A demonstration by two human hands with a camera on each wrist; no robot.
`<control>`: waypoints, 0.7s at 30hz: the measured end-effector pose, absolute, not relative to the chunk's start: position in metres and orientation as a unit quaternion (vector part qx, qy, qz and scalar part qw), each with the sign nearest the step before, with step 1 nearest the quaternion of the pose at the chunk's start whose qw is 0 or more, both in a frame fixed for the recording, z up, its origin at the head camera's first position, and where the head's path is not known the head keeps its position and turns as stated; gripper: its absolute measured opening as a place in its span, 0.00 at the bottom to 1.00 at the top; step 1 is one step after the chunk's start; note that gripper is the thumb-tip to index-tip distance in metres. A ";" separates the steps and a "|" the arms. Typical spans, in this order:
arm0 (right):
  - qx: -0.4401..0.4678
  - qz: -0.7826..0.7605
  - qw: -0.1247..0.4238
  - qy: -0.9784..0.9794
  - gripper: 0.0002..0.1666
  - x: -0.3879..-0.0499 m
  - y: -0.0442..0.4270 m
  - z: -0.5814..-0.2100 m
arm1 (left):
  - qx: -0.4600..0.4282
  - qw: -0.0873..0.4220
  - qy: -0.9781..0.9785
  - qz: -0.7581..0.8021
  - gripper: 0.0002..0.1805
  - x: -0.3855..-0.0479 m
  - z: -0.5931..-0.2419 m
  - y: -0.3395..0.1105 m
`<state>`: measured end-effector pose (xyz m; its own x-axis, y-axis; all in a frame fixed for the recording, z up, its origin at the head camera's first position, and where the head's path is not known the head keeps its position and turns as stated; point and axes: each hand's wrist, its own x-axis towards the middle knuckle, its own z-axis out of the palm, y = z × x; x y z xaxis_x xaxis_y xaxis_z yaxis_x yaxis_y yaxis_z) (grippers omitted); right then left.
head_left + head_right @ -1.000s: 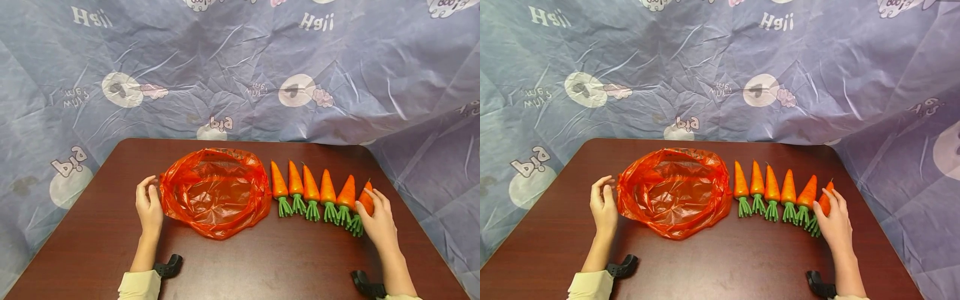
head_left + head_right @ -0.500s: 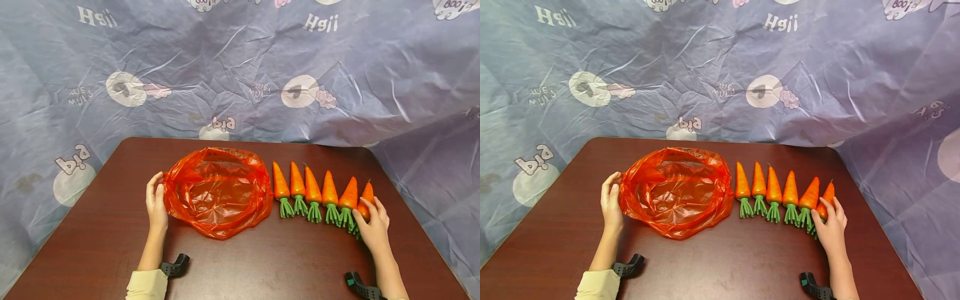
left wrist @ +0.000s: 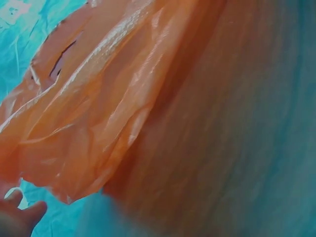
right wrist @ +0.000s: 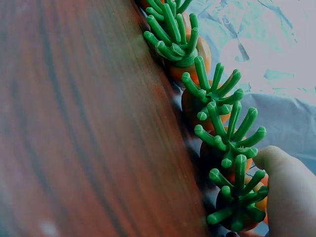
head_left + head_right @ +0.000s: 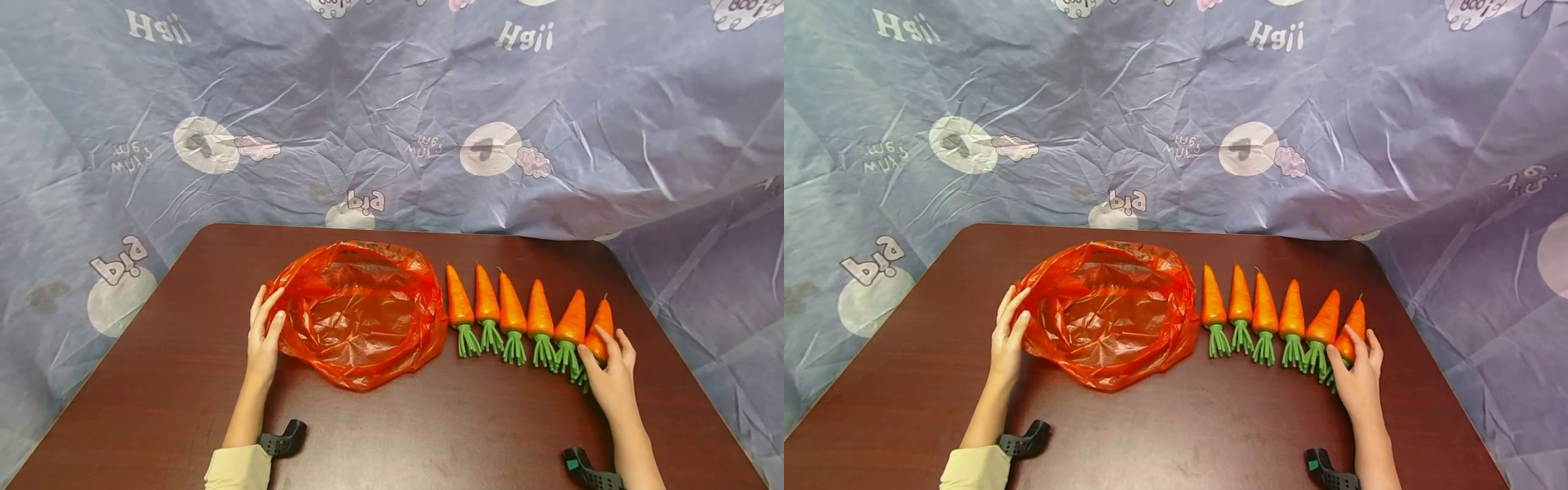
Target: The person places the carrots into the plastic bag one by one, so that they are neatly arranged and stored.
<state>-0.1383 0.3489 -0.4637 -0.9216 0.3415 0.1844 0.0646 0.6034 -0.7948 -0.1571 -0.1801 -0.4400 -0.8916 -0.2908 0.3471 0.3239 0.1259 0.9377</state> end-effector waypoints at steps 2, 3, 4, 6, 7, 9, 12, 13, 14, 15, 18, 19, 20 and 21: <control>-0.123 0.428 0.156 -0.881 0.32 -0.138 0.350 -0.463 | -0.001 0.232 -0.715 -0.659 0.20 -0.154 -0.436 -0.176; -0.128 0.426 0.155 -0.882 0.32 -0.138 0.350 -0.463 | 0.002 0.234 -0.714 -0.660 0.20 -0.155 -0.437 -0.176; -0.133 0.424 0.154 -0.882 0.32 -0.138 0.351 -0.463 | 0.006 0.236 -0.714 -0.660 0.20 -0.155 -0.438 -0.175; -0.142 0.422 0.151 -0.883 0.32 -0.137 0.351 -0.463 | 0.013 0.238 -0.712 -0.661 0.20 -0.156 -0.439 -0.173; -0.147 0.420 0.151 -0.883 0.33 -0.137 0.351 -0.462 | 0.012 0.239 -0.712 -0.660 0.20 -0.158 -0.442 -0.173; -0.156 0.416 0.152 -0.883 0.32 -0.137 0.351 -0.461 | 0.008 0.247 -0.709 -0.660 0.20 -0.161 -0.448 -0.175; -0.174 0.412 0.152 -0.882 0.32 -0.136 0.350 -0.458 | -0.001 0.260 -0.707 -0.657 0.20 -0.160 -0.449 -0.174; -0.180 0.409 0.153 -0.881 0.31 -0.136 0.350 -0.458 | -0.004 0.265 -0.707 -0.656 0.20 -0.161 -0.449 -0.174; -0.185 0.407 0.155 -0.881 0.31 -0.136 0.350 -0.457 | -0.007 0.269 -0.708 -0.653 0.20 -0.161 -0.450 -0.174; -0.189 0.406 0.156 -0.880 0.30 -0.136 0.350 -0.457 | -0.006 0.272 -0.709 -0.651 0.20 -0.161 -0.450 -0.174; -0.195 0.402 0.156 -0.881 0.30 -0.135 0.350 -0.457 | 0.011 0.268 -0.715 -0.646 0.20 -0.161 -0.451 -0.174; -0.197 0.400 0.156 -0.881 0.30 -0.135 0.351 -0.457 | 0.017 0.266 -0.716 -0.645 0.20 -0.160 -0.451 -0.174; -0.198 0.399 0.156 -0.881 0.30 -0.135 0.351 -0.457 | 0.023 0.262 -0.716 -0.647 0.21 -0.159 -0.450 -0.174; -0.201 0.397 0.156 -0.882 0.30 -0.134 0.351 -0.458 | 0.029 0.258 -0.715 -0.649 0.21 -0.159 -0.448 -0.173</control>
